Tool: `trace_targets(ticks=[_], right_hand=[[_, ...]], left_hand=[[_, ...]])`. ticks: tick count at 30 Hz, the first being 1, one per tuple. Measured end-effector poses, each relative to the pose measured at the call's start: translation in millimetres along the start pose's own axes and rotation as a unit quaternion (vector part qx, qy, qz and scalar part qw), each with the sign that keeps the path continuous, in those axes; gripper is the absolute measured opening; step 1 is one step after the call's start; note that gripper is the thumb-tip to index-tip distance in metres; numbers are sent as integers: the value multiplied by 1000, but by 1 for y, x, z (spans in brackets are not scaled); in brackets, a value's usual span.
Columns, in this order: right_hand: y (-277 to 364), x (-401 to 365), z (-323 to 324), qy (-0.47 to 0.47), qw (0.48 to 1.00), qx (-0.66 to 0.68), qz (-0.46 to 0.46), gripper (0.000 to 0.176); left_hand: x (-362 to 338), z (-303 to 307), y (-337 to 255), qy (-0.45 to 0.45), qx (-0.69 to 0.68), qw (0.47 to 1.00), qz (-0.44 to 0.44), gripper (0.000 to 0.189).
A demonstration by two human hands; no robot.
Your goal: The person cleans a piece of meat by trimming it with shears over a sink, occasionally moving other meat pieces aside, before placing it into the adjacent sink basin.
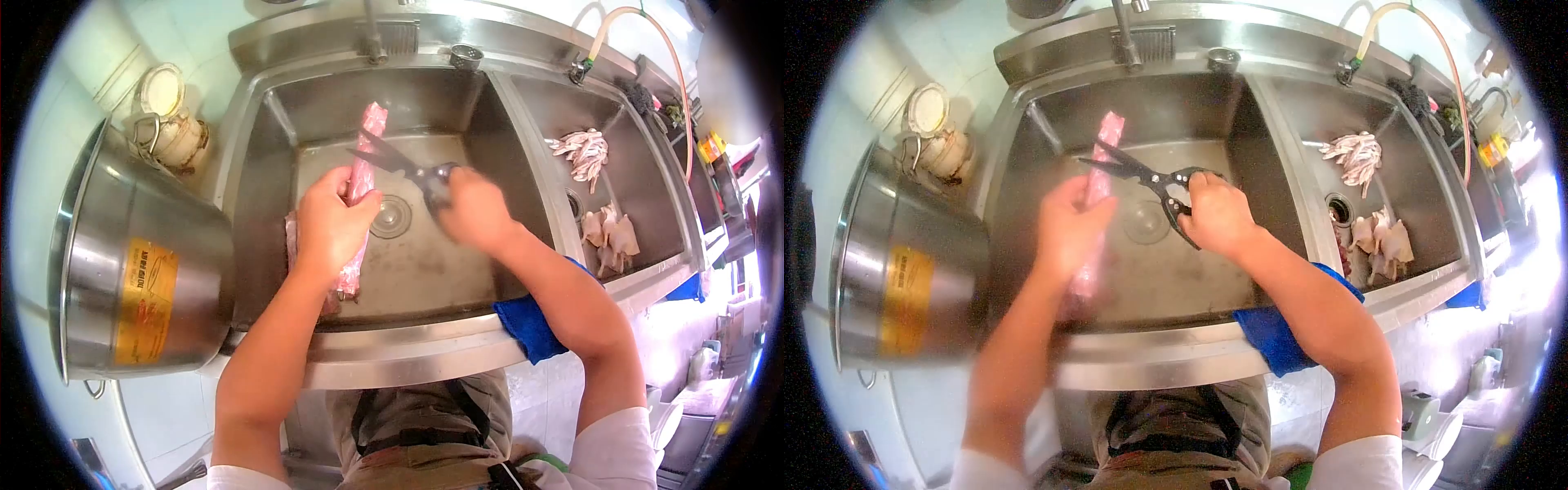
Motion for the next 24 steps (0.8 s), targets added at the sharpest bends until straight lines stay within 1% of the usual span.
trace_targets(ticks=[3, 4, 6, 9, 10, 12, 13, 16, 18, 19, 21, 22, 24], right_hand=[[8, 0, 9, -55, 998, -41, 18, 36], [6, 1, 7, -49, 997, -50, 14, 34], [3, 1, -1, -35, 997, -66, 6, 31], [-4, 5, -12, 58, 996, -69, 2, 25], [-8, 6, -10, 49, 997, -54, -3, 24], [-17, 8, -10, 28, 999, -24, -15, 22], [-24, 8, -9, 24, 999, -3, -38, 22], [-35, 9, -5, 19, 996, 36, -83, 24], [-35, 8, 1, 13, 994, 39, -100, 25], [-29, 7, 3, 6, 995, 49, -88, 26], [-19, 4, 6, -8, 995, 70, -66, 29], [-19, 5, 3, -4, 997, 57, -58, 29], [-19, 5, 4, -25, 998, 29, -46, 28]], left_hand=[[-1, 1, -2, -3, 37, 999, 1, 32], [-1, 1, -3, -5, 51, 999, 3, 31], [-2, 2, -7, -33, 106, 993, -41, 30], [-9, 3, -21, -54, 160, 981, -93, 27], [-11, 3, -28, -59, 173, 977, -110, 26], [-12, 4, -30, -56, 142, 983, -99, 25], [-11, 3, -31, -54, 126, 986, -94, 24], [-14, 5, -35, -66, 127, 984, -108, 23], [-14, 5, -31, -55, 98, 991, -66, 22], [-14, 4, -28, -48, 83, 994, -47, 21], [-12, 0, -24, -33, 48, 996, -65, 22], [-11, -2, -24, -26, 30, 996, -74, 22], [-12, -4, -24, 1, 10, 999, -47, 23]])
Point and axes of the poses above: each hand's wrist, its own x-axis towards the middle knuckle, its own z-axis out of the back of the hand, y = z × x, the point moved 9 cm from there along x, towards the middle knuckle, and after that the axes turned 1 degree about -x, right-handed, at the moved point
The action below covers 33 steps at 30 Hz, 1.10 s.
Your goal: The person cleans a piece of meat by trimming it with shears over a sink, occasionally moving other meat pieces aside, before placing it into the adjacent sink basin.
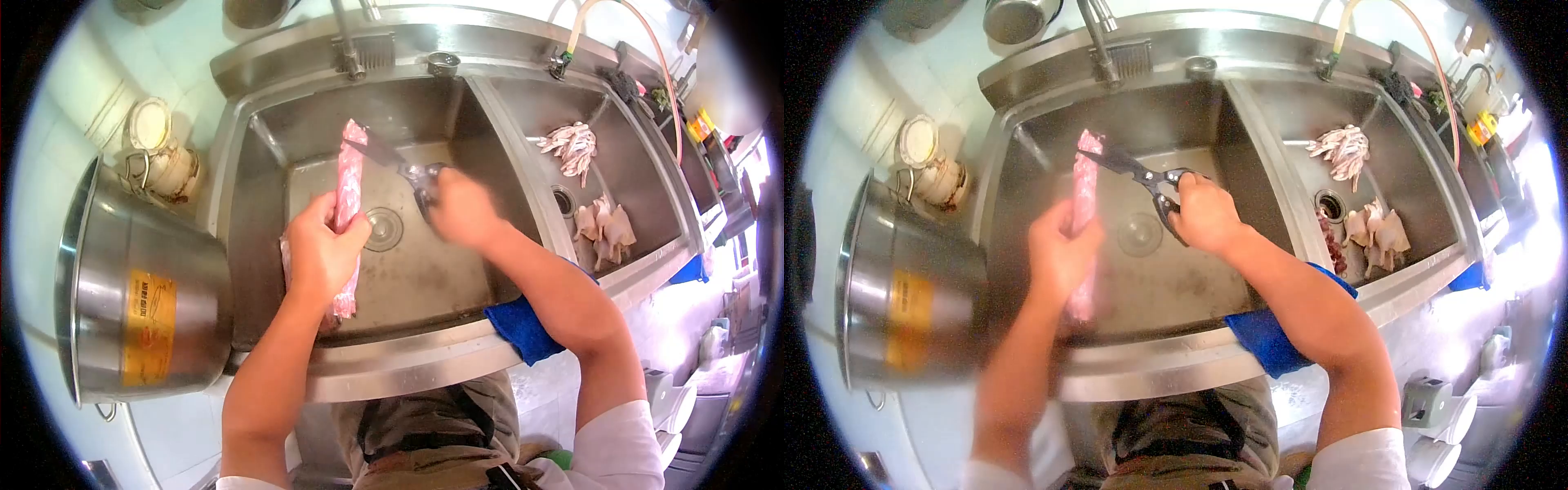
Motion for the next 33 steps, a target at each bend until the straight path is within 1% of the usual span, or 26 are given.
trace_targets(ticks=[1, 4, 7, 10, 13, 19, 22, 25, 28, 31, 33], right_hand=[[1, 1, 1, -11, 1000, -13, 8, 27], [-1, 4, 2, 0, 999, -49, 0, 27], [-7, 5, -8, 24, 999, -33, 6, 27], [-6, 5, -17, 73, 997, -9, -10, 28], [12, -1, 13, -69, 995, -49, 46, 30], [7, 2, 15, -88, 994, -52, 47, 32], [3, 4, 13, -94, 992, -60, 51, 29], [-6, 8, 0, -9, 998, -58, 30, 24], [-15, 9, -6, 32, 999, -7, -8, 21], [-19, 11, -6, 49, 996, 45, -52, 23], [2, 3, 8, 0, 1000, 9, 11, 26]], left_hand=[[-1, -1, -1, 12, -11, 1000, 14, 24], [-3, -4, 2, 19, -57, 998, 19, 25], [-3, -6, -2, 20, -104, 994, 30, 20], [-3, -6, 0, 33, -130, 990, 44, 16], [-2, -5, 8, 31, -113, 992, 54, 14], [-3, -9, 5, 27, -129, 990, 57, 13], [-5, -9, 3, 33, -95, 993, 56, 15], [-5, -8, 5, 26, -85, 994, 55, 17], [-5, -5, 4, 15, -55, 997, 43, 20], [-4, 0, 4, 3, -22, 999, 33, 22], [-4, 2, 2, -12, 1, 1000, 17, 22]])
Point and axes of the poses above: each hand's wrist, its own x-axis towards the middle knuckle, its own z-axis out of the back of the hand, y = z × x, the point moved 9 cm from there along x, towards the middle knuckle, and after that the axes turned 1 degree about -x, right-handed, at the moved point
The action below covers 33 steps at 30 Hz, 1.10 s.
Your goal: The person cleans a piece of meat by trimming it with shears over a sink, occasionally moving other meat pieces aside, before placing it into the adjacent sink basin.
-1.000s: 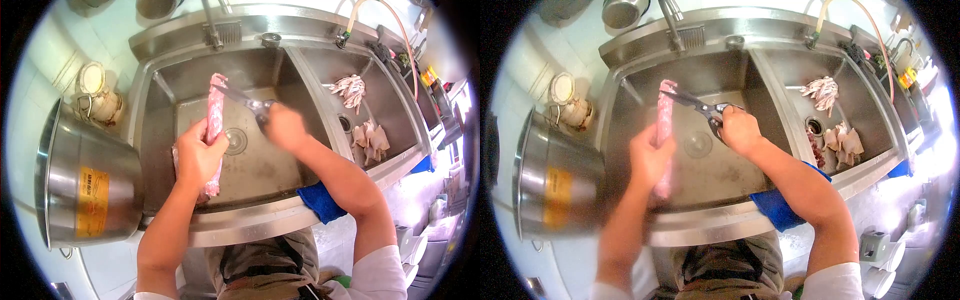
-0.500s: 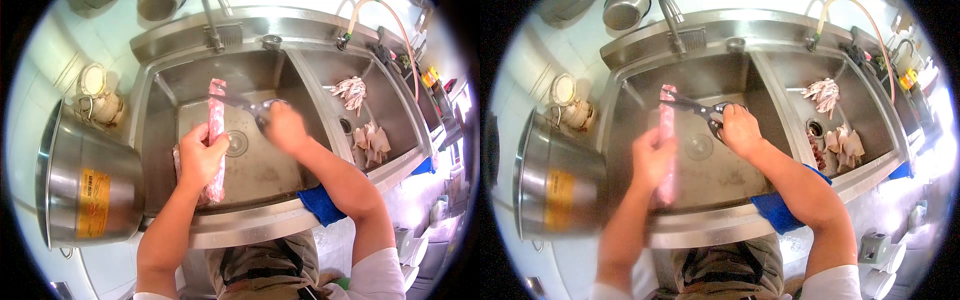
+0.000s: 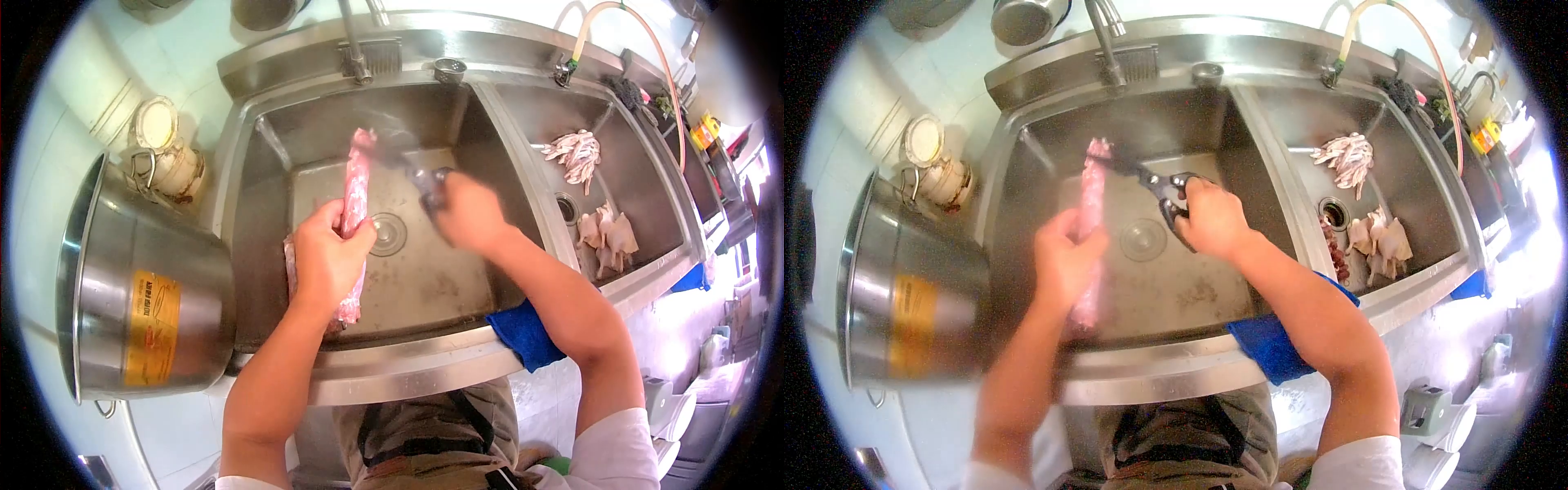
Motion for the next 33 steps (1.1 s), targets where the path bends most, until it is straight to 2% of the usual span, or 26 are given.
trace_targets(ticks=[4, 7, 10, 13, 16, 19, 20, 22, 24, 26, 27, 29, 33], right_hand=[[15, -4, 9, -57, 994, -62, 67, 28], [9, 2, -1, -49, 989, -126, 65, 26], [5, 0, -3, -22, 992, -109, 59, 19], [-10, 3, -10, 31, 997, -71, 18, 21], [-29, 4, -21, 43, 998, 11, -45, 23], [-45, 4, -27, 77, 990, 43, -110, 27], [-50, 6, -33, 111, 985, 44, -125, 27], [-63, -1, -52, 192, 968, 44, -156, 28], [-64, 2, -44, 172, 974, 49, -139, 31], [-54, -3, -36, 183, 970, 78, -140, 32], [-52, -3, -34, 185, 968, 97, -140, 34], [-55, -2, -35, 193, 970, 89, -113, 35], [-53, -4, -31, 239, 957, 109, -127, 35]], left_hand=[[0, -2, 2, 0, 38, 999, -14, 23], [-1, 1, -7, -25, 101, 992, -71, 23], [-4, 1, -21, -44, 180, 972, -145, 23], [-3, -2, -16, -26, 159, 980, -118, 22], [-3, -4, -12, -5, 140, 990, -32, 23], [12, -14, 28, 19, 191, 981, 4, 29], [26, -31, 54, 101, 202, 972, 65, 33], [34, -69, 124, 264, 212, 919, 201, 41], [55, -113, 231, 346, 422, 824, 150, 53], [63, -126, 253, 336, 480, 803, 111, 63], [55, -135, 243, 296, 437, 844, 94, 66], [53, -150, 243, 268, 409, 869, 77, 70], [72, -144, 271, 265, 463, 840, 100, 65]])
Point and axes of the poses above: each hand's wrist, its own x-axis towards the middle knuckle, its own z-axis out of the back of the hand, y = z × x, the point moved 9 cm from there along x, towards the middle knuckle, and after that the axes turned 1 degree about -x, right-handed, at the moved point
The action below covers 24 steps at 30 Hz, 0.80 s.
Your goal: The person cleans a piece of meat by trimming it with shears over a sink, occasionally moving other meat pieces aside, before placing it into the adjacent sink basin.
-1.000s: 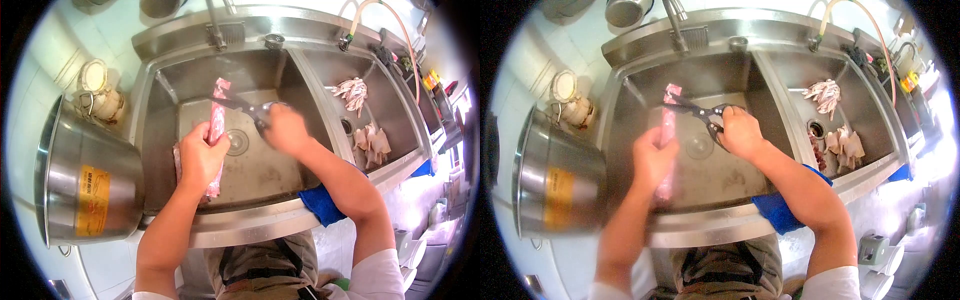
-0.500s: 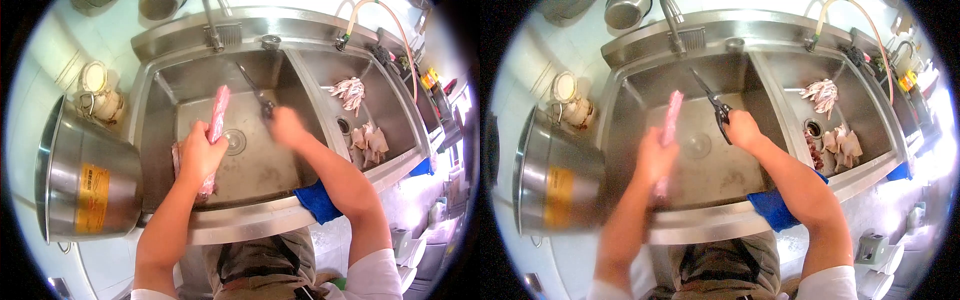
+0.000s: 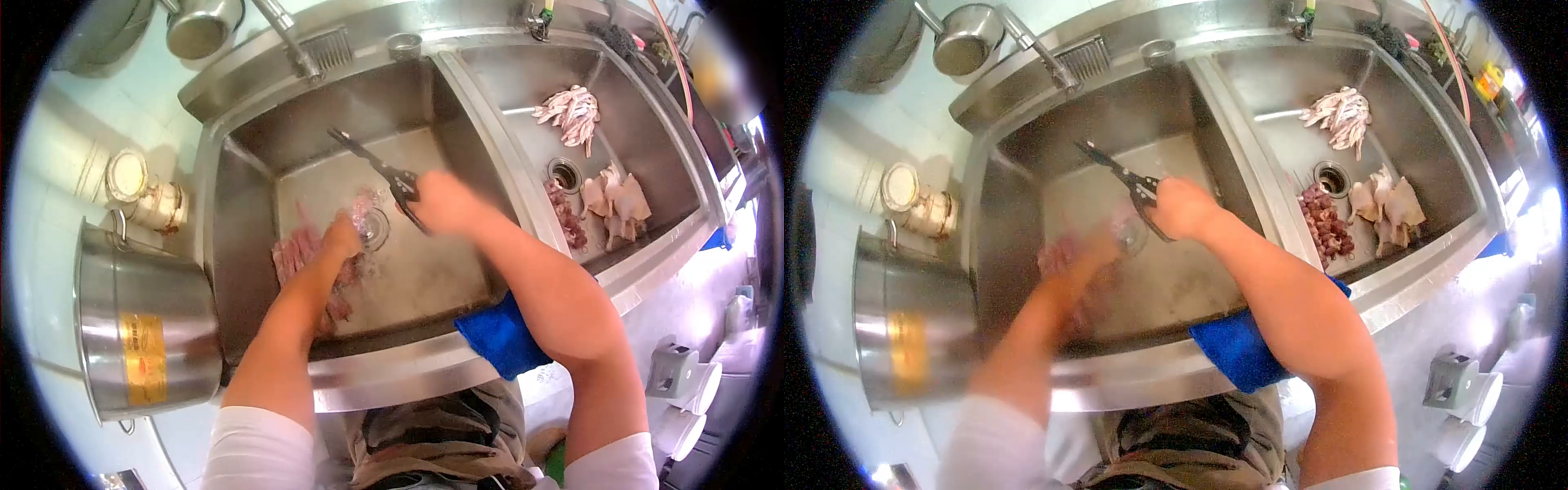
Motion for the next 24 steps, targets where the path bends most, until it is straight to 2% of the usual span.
trace_targets(ticks=[1, 3, 5, 7, 10, 12, 14, 16, 19, 22, 24], right_hand=[[2, 1, 2, 6, 1000, 5, 0, 35], [0, 0, 5, 2, 1000, 4, -9, 35], [-3, -2, 3, 3, 1000, 17, -14, 35], [-1, 0, 4, 5, 999, 35, -8, 35], [-2, 4, -7, 10, 999, 38, -15, 32], [3, 8, -14, 4, 999, 35, 16, 28], [11, 8, -17, -24, 998, 41, 50, 25], [24, 3, -15, -70, 992, 54, 89, 22], [37, -4, -15, -90, 989, 74, 92, 21], [45, -6, -17, -113, 985, 11, 127, 24], [56, -16, -11, -138, 984, -23, 114, 27]], left_hand=[[3, 13, 8, 7, 9, 1000, 19, 60], [-3, 28, 22, 42, -101, 993, 46, 51], [-17, 42, 24, 75, -311, 946, 57, 44], [-39, 70, 13, 79, -465, 879, 68, 39], [-80, 129, -3, 30, -551, 833, 35, 38], [-112, 162, -15, 23, -629, 777, 11, 36], [-146, 179, -32, 57, -752, 657, 1, 32], [-162, 190, -29, 38, -760, 649, 0, 32], [-180, 197, -25, 23, -778, 628, 1, 33], [-187, 199, -25, 8, -786, 618, -16, 32], [-190, 201, -25, -3, -782, 623, -17, 30]])
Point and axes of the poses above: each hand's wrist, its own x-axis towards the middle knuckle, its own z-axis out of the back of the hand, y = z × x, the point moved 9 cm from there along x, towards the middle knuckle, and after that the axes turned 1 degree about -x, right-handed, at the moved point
